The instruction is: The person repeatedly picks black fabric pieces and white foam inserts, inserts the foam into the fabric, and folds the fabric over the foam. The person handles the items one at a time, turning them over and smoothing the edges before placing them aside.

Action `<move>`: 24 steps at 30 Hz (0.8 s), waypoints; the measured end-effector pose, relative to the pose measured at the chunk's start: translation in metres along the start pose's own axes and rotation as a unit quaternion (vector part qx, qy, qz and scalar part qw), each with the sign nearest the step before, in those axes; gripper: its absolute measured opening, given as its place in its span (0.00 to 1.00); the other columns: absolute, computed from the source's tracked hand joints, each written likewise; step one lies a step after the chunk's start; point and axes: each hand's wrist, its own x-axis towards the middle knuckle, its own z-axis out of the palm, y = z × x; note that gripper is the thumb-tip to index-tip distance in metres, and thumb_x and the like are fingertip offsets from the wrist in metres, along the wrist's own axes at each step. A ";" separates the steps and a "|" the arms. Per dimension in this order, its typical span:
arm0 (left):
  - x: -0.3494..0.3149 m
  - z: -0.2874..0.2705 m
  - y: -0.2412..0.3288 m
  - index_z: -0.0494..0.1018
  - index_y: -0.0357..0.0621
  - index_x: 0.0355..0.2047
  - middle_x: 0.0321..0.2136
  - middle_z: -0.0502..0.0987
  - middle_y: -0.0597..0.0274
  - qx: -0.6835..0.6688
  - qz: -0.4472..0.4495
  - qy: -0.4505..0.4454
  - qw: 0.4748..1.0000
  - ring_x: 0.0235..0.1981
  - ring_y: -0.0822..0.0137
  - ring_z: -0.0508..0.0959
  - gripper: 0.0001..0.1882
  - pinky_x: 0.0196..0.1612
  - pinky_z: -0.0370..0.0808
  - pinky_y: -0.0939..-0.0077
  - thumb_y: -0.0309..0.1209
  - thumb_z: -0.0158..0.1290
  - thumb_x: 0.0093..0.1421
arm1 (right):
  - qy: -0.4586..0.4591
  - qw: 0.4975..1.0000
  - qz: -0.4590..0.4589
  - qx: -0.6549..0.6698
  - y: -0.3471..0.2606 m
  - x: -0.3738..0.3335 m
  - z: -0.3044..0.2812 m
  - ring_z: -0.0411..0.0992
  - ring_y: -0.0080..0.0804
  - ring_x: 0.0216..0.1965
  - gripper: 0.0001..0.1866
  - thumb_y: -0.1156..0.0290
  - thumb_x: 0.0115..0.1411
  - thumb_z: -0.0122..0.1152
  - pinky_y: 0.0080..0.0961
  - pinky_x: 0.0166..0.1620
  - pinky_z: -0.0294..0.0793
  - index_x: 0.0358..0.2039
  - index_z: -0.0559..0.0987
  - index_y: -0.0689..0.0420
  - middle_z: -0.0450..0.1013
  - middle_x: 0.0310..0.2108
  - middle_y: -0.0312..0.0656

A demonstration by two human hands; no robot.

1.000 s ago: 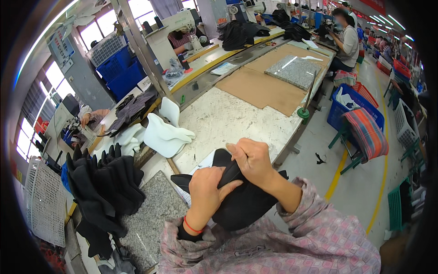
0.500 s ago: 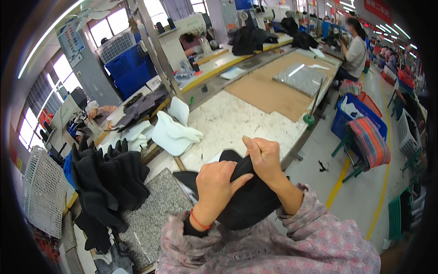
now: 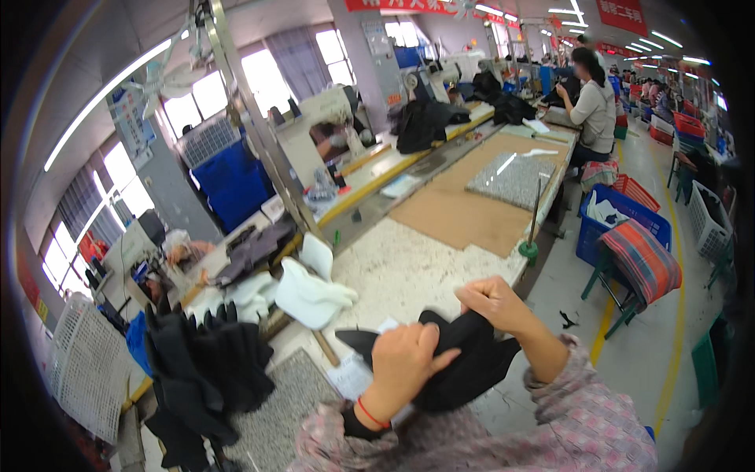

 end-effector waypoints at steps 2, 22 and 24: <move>0.000 0.005 -0.002 0.69 0.46 0.24 0.17 0.67 0.63 -0.022 0.007 0.023 0.999 0.19 0.62 0.71 0.22 0.22 0.66 0.70 0.48 0.64 0.42 | -0.083 0.964 0.111 0.227 0.012 0.020 -0.010 0.71 0.22 0.32 0.19 0.55 0.64 0.50 0.21 0.40 0.70 0.33 0.80 0.58 0.75 0.29 0.36; -0.007 0.008 -0.019 0.70 0.44 0.23 0.21 0.67 0.58 -0.090 -0.001 0.046 0.995 0.28 0.53 0.72 0.22 0.39 0.70 0.62 0.46 0.66 0.39 | -0.211 0.953 -0.194 -0.092 0.112 0.071 0.138 0.72 0.54 0.26 0.07 0.63 0.57 0.55 0.44 0.31 0.72 0.29 0.78 0.51 0.74 0.23 0.51; -0.006 -0.002 -0.024 0.72 0.43 0.27 0.23 0.70 0.58 -0.118 0.010 -0.017 0.993 0.30 0.54 0.73 0.23 0.42 0.69 0.60 0.47 0.66 0.39 | -0.131 0.966 -0.199 -0.097 0.113 0.066 0.135 0.70 0.50 0.20 0.04 0.70 0.50 0.59 0.37 0.24 0.69 0.27 0.77 0.53 0.72 0.19 0.49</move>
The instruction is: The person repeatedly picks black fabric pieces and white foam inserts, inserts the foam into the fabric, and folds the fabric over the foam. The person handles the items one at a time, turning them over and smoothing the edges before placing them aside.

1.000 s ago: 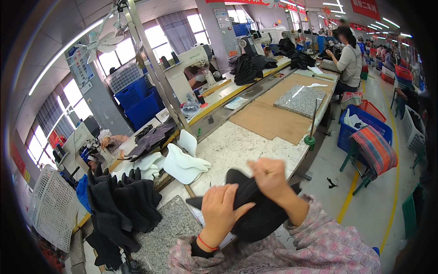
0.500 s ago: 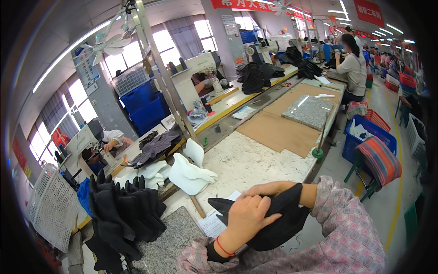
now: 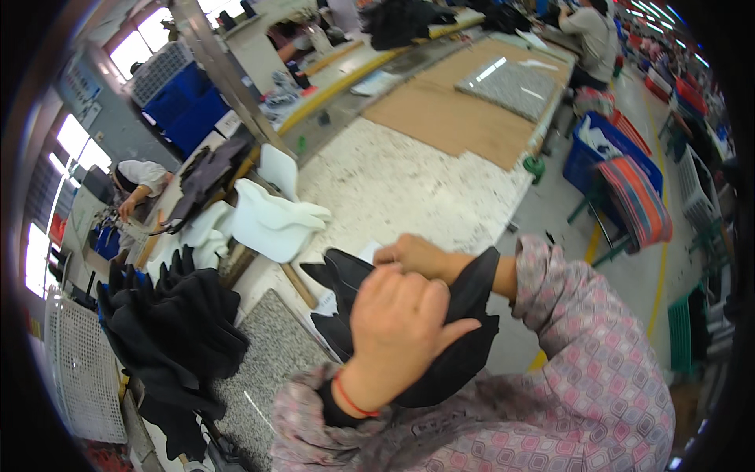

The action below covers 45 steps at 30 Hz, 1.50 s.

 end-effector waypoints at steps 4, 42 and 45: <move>-0.001 -0.038 -0.014 0.72 0.43 0.43 0.39 0.75 0.59 -0.099 -0.016 -0.097 0.990 0.44 0.57 0.75 0.28 0.58 0.60 0.53 0.39 0.66 0.42 | 0.001 0.996 0.080 -0.032 -0.009 0.001 -0.019 0.72 0.49 0.22 0.08 0.63 0.55 0.62 0.37 0.27 0.71 0.25 0.78 0.53 0.73 0.18 0.46; -0.035 -0.033 -0.016 0.78 0.43 0.37 0.27 0.77 0.61 -0.159 -0.122 -0.069 0.977 0.34 0.58 0.76 0.19 0.56 0.63 0.57 0.36 0.65 0.45 | 0.095 0.991 -0.005 -0.097 -0.111 -0.026 -0.081 0.70 0.50 0.19 0.22 0.55 0.61 0.56 0.41 0.24 0.68 0.15 0.76 0.56 0.71 0.16 0.47; -0.033 -0.031 -0.017 0.78 0.43 0.38 0.26 0.77 0.59 -0.117 -0.087 -0.049 0.988 0.34 0.58 0.77 0.19 0.56 0.63 0.55 0.36 0.65 0.45 | 0.013 0.999 0.038 0.001 -0.119 -0.029 -0.094 0.73 0.48 0.31 0.16 0.55 0.57 0.60 0.37 0.34 0.71 0.28 0.78 0.57 0.74 0.28 0.50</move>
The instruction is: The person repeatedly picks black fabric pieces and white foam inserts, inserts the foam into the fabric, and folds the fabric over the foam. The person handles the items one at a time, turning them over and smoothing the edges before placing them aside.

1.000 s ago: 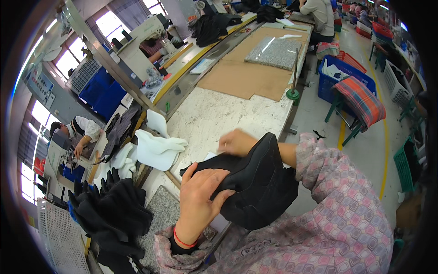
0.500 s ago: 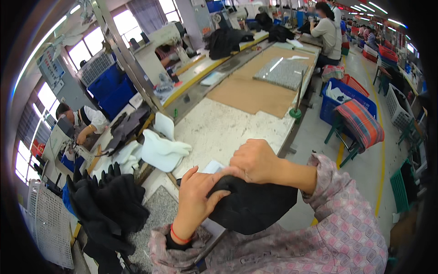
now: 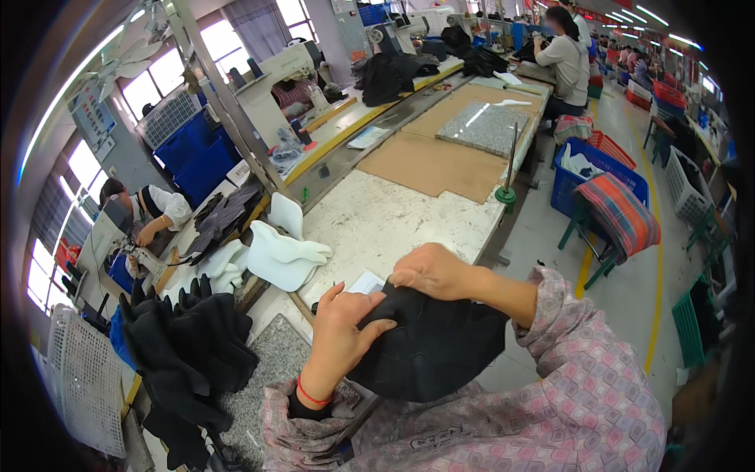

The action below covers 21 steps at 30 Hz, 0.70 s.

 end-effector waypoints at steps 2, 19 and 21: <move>0.001 0.002 -0.001 0.78 0.43 0.38 0.26 0.77 0.59 0.027 0.011 0.010 1.000 0.34 0.58 0.77 0.19 0.56 0.63 0.55 0.36 0.65 0.45 | 0.032 0.992 -0.113 -0.042 -0.003 -0.006 -0.009 0.72 0.47 0.37 0.16 0.57 0.55 0.62 0.36 0.39 0.71 0.36 0.76 0.56 0.73 0.35 0.47; 0.006 -0.003 -0.005 0.77 0.42 0.38 0.27 0.77 0.59 0.076 0.074 0.030 0.994 0.34 0.56 0.76 0.23 0.51 0.69 0.57 0.38 0.66 0.43 | -0.050 0.952 -0.225 -0.201 -0.009 -0.009 -0.015 0.71 0.36 0.37 0.29 0.62 0.48 0.66 0.31 0.41 0.68 0.50 0.71 0.57 0.71 0.35 0.38; 0.007 -0.003 -0.004 0.78 0.42 0.38 0.27 0.77 0.58 0.089 0.079 0.017 0.993 0.34 0.55 0.76 0.22 0.50 0.69 0.57 0.38 0.66 0.43 | -0.044 0.953 -0.219 -0.204 -0.012 -0.008 -0.014 0.71 0.38 0.39 0.30 0.62 0.48 0.67 0.32 0.43 0.68 0.51 0.71 0.57 0.72 0.38 0.39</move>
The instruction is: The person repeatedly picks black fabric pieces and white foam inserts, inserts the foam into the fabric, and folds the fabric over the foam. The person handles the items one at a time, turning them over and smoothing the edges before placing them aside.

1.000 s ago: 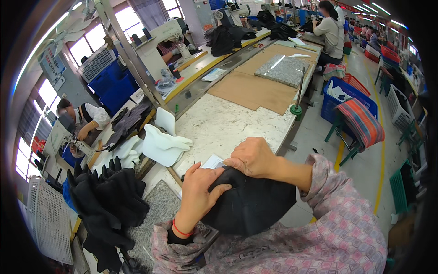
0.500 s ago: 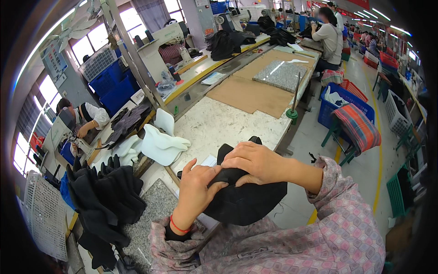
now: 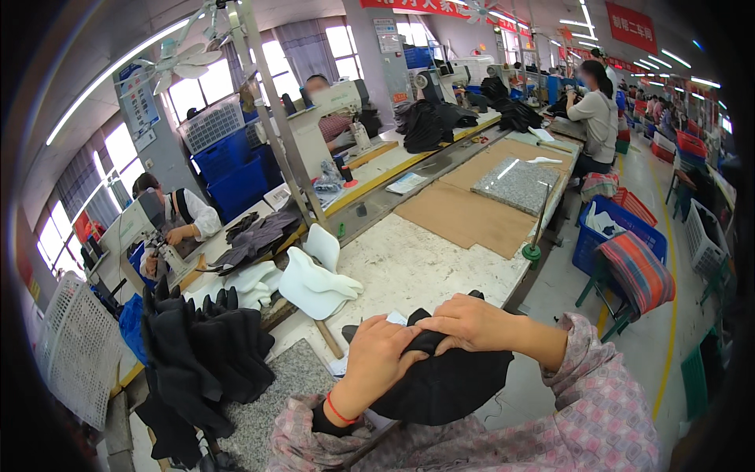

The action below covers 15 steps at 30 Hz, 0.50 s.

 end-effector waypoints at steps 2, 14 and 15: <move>0.003 0.001 0.003 0.78 0.42 0.36 0.27 0.77 0.57 -0.007 -0.021 -0.020 1.000 0.33 0.54 0.76 0.20 0.49 0.70 0.59 0.38 0.65 0.44 | 0.038 0.999 -0.004 -0.038 -0.008 0.002 0.001 0.72 0.40 0.41 0.31 0.62 0.48 0.67 0.33 0.46 0.68 0.52 0.70 0.57 0.72 0.41 0.41; -0.092 -0.018 -0.024 0.72 0.39 0.53 0.46 0.78 0.53 -0.322 -0.361 0.250 0.839 0.49 0.69 0.75 0.19 0.53 0.68 0.76 0.25 0.49 0.61 | -0.035 0.998 0.029 0.045 -0.013 0.011 0.005 0.68 0.44 0.38 0.30 0.68 0.47 0.69 0.34 0.42 0.69 0.51 0.70 0.59 0.68 0.35 0.45; -0.099 -0.008 -0.023 0.70 0.39 0.54 0.49 0.76 0.53 -0.325 -0.404 0.207 0.830 0.50 0.69 0.74 0.20 0.54 0.68 0.75 0.26 0.51 0.61 | -0.050 0.996 0.033 0.073 -0.012 0.013 0.004 0.68 0.44 0.37 0.30 0.67 0.47 0.69 0.34 0.41 0.69 0.51 0.70 0.58 0.68 0.35 0.45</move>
